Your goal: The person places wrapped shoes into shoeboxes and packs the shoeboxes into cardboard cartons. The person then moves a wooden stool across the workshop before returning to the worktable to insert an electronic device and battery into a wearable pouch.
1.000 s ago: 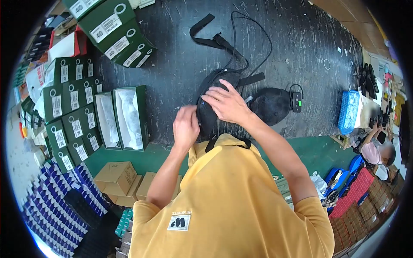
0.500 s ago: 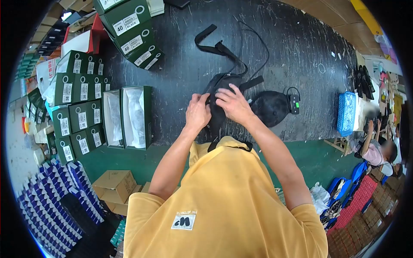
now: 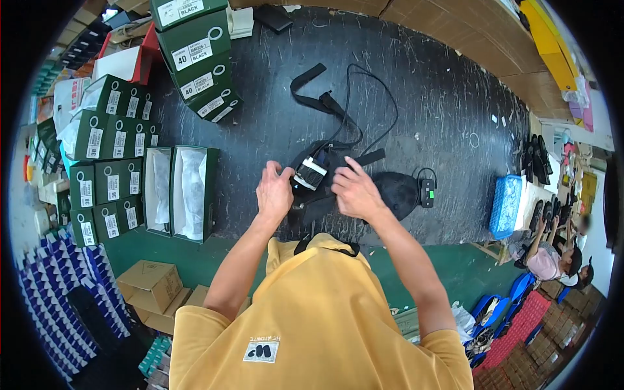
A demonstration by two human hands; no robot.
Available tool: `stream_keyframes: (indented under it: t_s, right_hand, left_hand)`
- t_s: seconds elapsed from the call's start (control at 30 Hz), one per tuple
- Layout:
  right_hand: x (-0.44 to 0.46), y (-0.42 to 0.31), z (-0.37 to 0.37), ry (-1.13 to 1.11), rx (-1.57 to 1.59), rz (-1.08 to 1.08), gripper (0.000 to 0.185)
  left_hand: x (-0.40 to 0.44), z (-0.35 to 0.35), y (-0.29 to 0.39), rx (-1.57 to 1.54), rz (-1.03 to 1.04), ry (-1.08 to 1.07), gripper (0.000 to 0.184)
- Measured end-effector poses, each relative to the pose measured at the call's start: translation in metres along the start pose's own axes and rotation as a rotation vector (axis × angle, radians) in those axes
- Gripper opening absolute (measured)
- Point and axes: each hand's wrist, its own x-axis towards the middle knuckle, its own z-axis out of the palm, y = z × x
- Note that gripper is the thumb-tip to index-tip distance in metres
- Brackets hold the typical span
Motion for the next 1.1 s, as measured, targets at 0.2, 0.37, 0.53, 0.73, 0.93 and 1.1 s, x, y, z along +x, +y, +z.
stream_keyframes:
  t_s: [0.2,0.37,0.53,0.73,0.93,1.1]
  right_hand:
    - [-0.012,-0.012,0.016,-0.129,-0.144,0.124,0.018]
    - [0.005,-0.021,0.020,-0.028,-0.145,0.371,0.031]
    - [0.012,-0.025,0.037,-0.036,-0.135,0.533,0.021]
    - [0.020,-0.017,0.055,-0.035,-0.103,0.519,0.017]
    - [0.013,-0.011,0.041,-0.073,-0.003,0.680,0.039]
    - [0.020,-0.010,0.041,-0.125,0.209,0.836,0.053]
  left_hand:
    - [0.006,0.026,0.062,0.089,0.271,-0.050,0.065]
    - [0.027,0.039,0.058,0.173,0.104,-0.021,0.083]
    - [0.034,0.050,0.051,0.185,0.047,-0.138,0.087]
    - [0.053,0.045,0.044,0.071,0.031,-0.216,0.090]
    - [0.041,-0.008,0.032,-0.161,0.047,-0.241,0.089]
    - [0.029,-0.022,0.032,-0.253,0.128,-0.350,0.088]
